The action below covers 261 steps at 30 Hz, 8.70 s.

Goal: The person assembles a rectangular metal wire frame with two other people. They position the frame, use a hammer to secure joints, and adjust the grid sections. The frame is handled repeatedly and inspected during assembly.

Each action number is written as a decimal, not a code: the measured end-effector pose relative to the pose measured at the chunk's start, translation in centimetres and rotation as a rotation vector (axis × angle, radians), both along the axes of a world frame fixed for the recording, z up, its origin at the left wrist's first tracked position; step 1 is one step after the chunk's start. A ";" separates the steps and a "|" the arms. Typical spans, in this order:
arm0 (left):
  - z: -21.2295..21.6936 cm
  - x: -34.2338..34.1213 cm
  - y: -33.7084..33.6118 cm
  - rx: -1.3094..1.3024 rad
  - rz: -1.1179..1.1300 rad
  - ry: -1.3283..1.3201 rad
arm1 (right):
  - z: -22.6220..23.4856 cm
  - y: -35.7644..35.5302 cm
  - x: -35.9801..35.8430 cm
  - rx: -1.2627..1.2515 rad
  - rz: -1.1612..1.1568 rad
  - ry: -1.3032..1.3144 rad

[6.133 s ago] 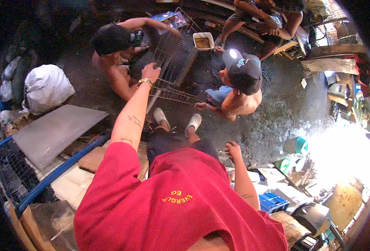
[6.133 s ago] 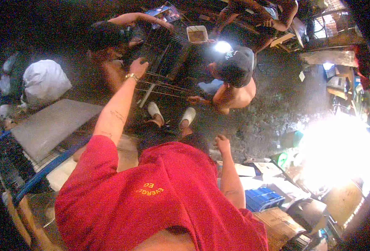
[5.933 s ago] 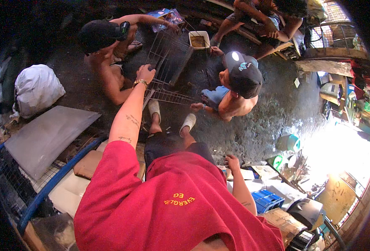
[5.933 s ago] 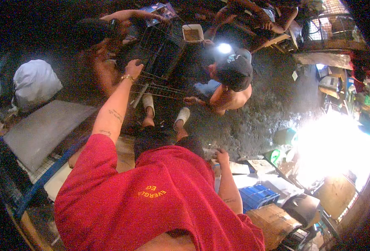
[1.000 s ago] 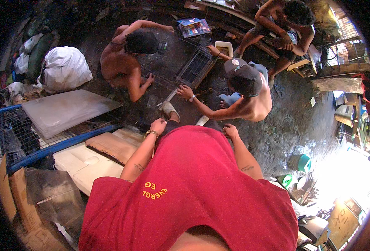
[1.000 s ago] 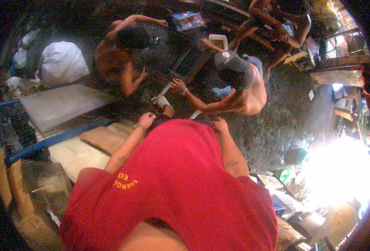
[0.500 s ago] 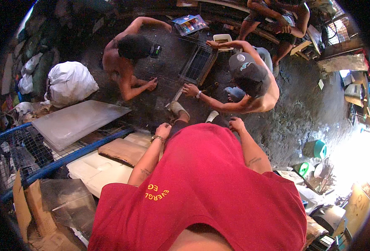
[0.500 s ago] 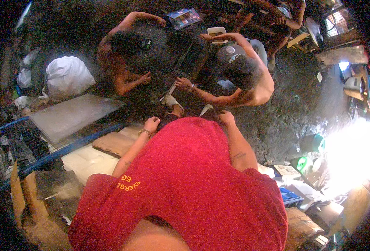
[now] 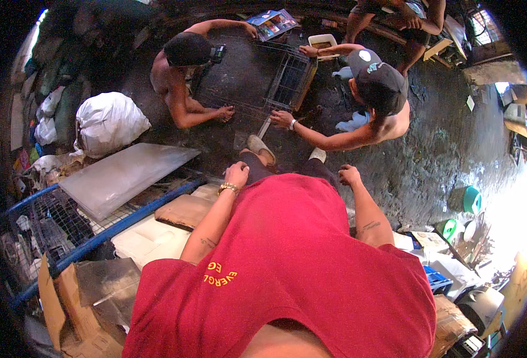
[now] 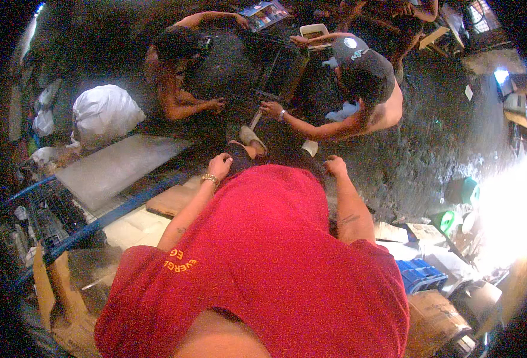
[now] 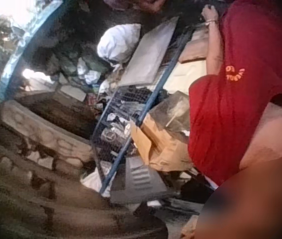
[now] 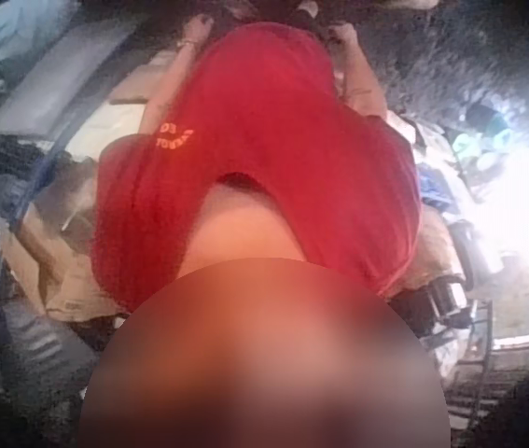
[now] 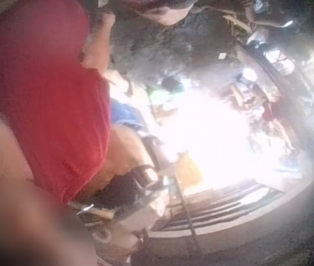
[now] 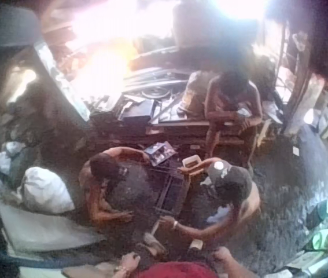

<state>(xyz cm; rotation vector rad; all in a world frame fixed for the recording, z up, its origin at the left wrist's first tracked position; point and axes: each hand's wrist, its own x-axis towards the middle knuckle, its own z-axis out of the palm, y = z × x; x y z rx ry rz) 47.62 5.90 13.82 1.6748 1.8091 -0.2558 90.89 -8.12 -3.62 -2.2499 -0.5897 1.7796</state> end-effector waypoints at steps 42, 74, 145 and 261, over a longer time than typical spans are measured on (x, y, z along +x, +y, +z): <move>-31.4 -5.0 45.3 -0.058 -1.225 0.077 | -5.0 17.7 -39.3 0.052 -0.851 -0.147; -54.2 -1.6 44.8 0.354 -1.505 -0.696 | -29.2 37.4 -30.5 0.746 0.160 -0.926; -72.4 2.4 45.4 -0.669 -0.163 -0.928 | -15.5 36.9 -22.3 0.991 -0.024 -1.317; -60.8 -0.3 63.1 -0.024 -0.086 -1.131 | -21.0 52.4 -40.5 0.469 1.026 -0.927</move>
